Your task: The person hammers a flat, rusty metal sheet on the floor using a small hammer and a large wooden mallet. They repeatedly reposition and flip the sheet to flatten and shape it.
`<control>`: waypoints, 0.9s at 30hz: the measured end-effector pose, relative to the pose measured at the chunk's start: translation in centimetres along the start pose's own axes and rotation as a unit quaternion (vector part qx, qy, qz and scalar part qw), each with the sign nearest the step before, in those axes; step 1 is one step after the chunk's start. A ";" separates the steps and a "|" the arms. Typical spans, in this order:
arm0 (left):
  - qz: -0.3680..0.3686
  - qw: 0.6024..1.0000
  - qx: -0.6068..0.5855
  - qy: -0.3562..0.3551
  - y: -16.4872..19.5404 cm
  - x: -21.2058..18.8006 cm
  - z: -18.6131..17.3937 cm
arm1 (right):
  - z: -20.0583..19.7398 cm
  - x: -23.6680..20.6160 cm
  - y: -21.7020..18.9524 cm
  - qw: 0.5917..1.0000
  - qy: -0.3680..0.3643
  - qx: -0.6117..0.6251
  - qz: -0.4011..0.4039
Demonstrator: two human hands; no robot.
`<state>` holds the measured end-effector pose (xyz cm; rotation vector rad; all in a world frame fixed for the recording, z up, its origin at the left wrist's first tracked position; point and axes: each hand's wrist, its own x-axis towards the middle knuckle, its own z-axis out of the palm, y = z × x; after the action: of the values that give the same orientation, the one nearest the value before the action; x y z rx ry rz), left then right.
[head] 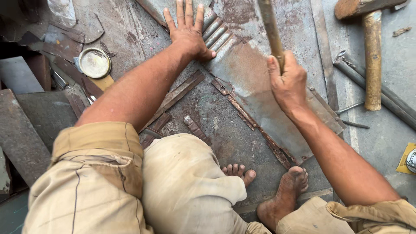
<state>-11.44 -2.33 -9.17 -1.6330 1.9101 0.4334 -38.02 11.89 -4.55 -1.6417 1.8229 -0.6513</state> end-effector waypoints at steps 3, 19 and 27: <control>0.006 1.000 -0.003 0.016 -0.6 -0.9 -0.5 | -2.8 -1.2 1.0 0.995 0.014 -0.044 0.084; -0.211 0.694 -0.603 0.331 -8.2 2.7 5.3 | -7.3 -11.1 14.0 0.991 0.010 -0.096 0.090; -0.062 0.669 -0.730 0.127 -5.3 2.0 6.2 | -9.8 -17.0 18.7 0.965 0.042 -0.253 0.048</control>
<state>-5.13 -1.28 -14.57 -2.7871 1.4569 2.1710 -57.07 30.66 -9.08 -1.8424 2.2463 -0.2202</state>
